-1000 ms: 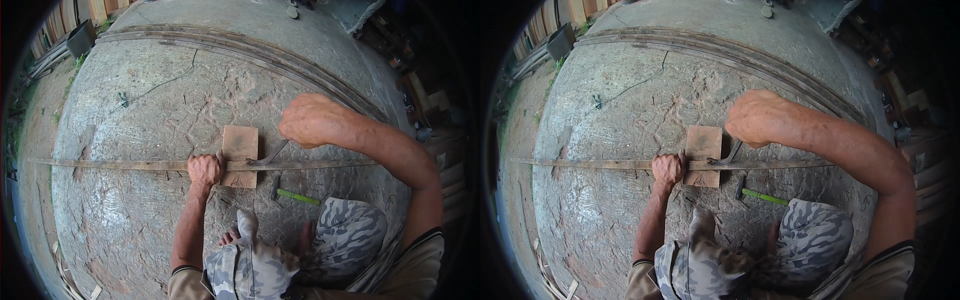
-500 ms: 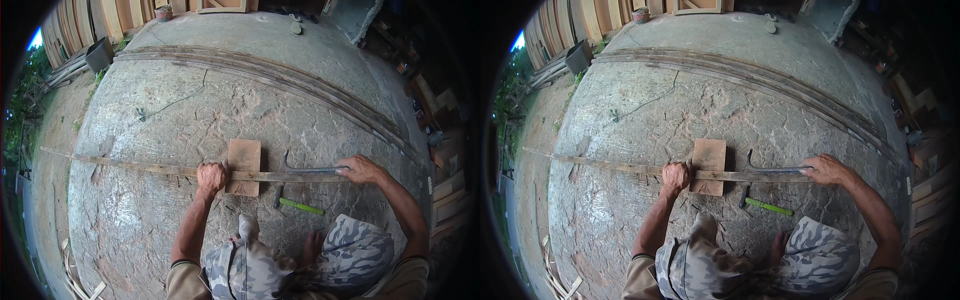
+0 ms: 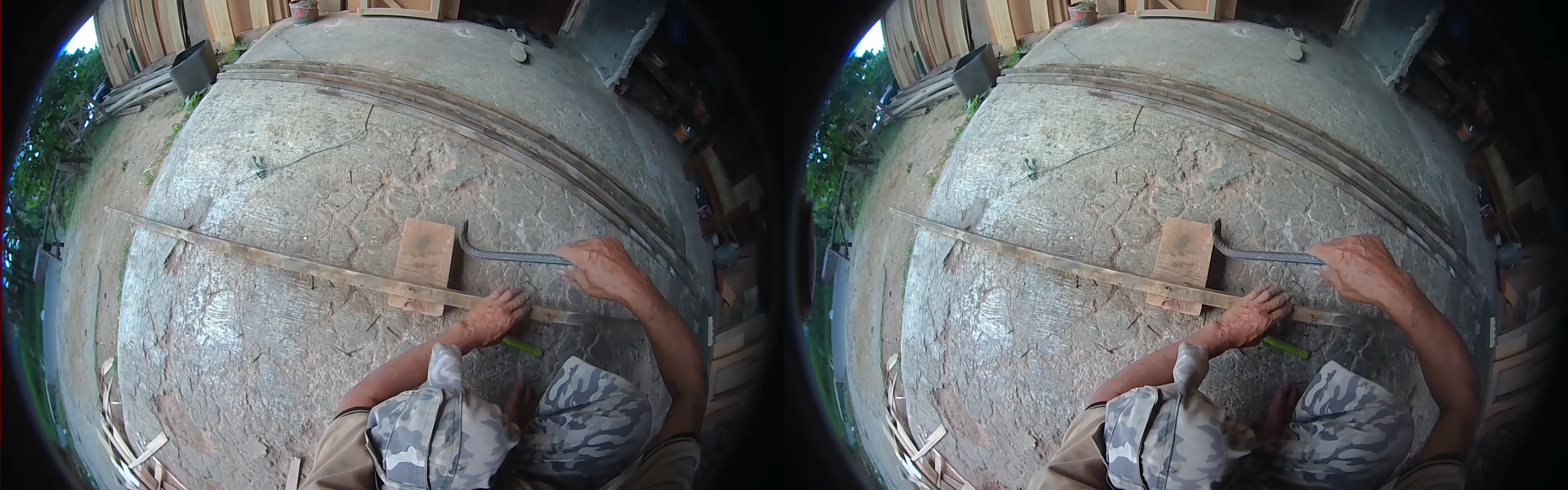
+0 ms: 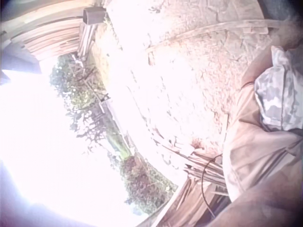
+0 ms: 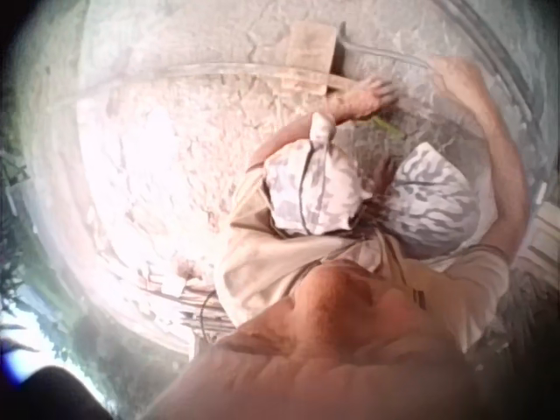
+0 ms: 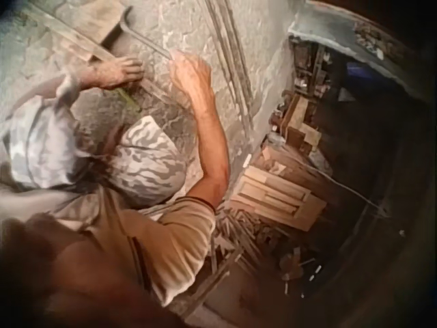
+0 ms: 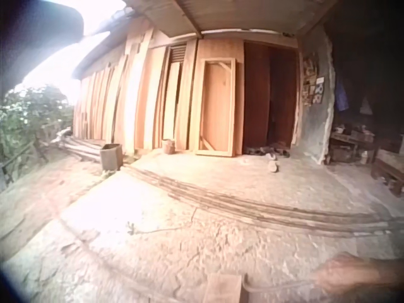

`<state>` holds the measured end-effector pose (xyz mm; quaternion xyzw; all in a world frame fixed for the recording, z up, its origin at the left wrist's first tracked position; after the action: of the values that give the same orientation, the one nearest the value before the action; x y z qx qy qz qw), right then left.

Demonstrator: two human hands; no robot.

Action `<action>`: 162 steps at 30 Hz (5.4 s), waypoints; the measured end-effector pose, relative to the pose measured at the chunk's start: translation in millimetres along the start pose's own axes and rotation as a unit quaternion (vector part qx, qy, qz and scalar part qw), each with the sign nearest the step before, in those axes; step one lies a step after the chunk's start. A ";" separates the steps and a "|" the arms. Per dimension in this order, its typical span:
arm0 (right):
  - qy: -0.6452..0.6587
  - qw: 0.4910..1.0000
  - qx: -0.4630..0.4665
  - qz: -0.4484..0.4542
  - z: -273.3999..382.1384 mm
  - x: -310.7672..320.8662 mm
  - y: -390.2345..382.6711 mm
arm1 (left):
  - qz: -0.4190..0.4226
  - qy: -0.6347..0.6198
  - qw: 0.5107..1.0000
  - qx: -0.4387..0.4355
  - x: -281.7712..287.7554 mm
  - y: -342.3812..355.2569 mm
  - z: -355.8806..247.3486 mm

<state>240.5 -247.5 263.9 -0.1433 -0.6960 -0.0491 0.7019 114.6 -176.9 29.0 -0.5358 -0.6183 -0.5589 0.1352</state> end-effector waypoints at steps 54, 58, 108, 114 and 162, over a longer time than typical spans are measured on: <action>-0.286 0.867 0.175 0.368 149.2 18.3 134.3 | -0.075 0.086 0.939 0.326 96.1 -118.7 104.3; -0.267 0.892 0.150 0.332 112.5 15.0 119.7 | -0.070 0.079 0.937 0.333 95.8 -120.5 105.9; 0.323 0.931 -0.157 -0.061 31.1 -54.0 30.8 | -0.228 -0.574 0.533 0.578 -34.9 -69.0 33.2; 0.071 0.995 0.001 -0.070 46.5 -3.9 45.2 | -0.128 -0.288 0.824 0.470 34.0 -91.6 15.8; 0.030 0.974 -0.223 0.007 -100.2 -209.4 -3.2 | -0.076 0.209 0.928 0.300 172.2 -140.0 121.5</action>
<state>330.7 -304.9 57.8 -0.3000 -0.6448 -0.2024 0.6733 -13.9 40.7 43.2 -0.2927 -0.7539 -0.4551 0.3726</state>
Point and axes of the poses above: each hand's wrist, its own y-axis towards the middle knuckle, its own x-axis out of the back of the hand, z = x × y, the point moved 4 cm from there along y, towards the middle knuckle, and after that the axes turned 8 degrees about -z, right-handed, at the moved point
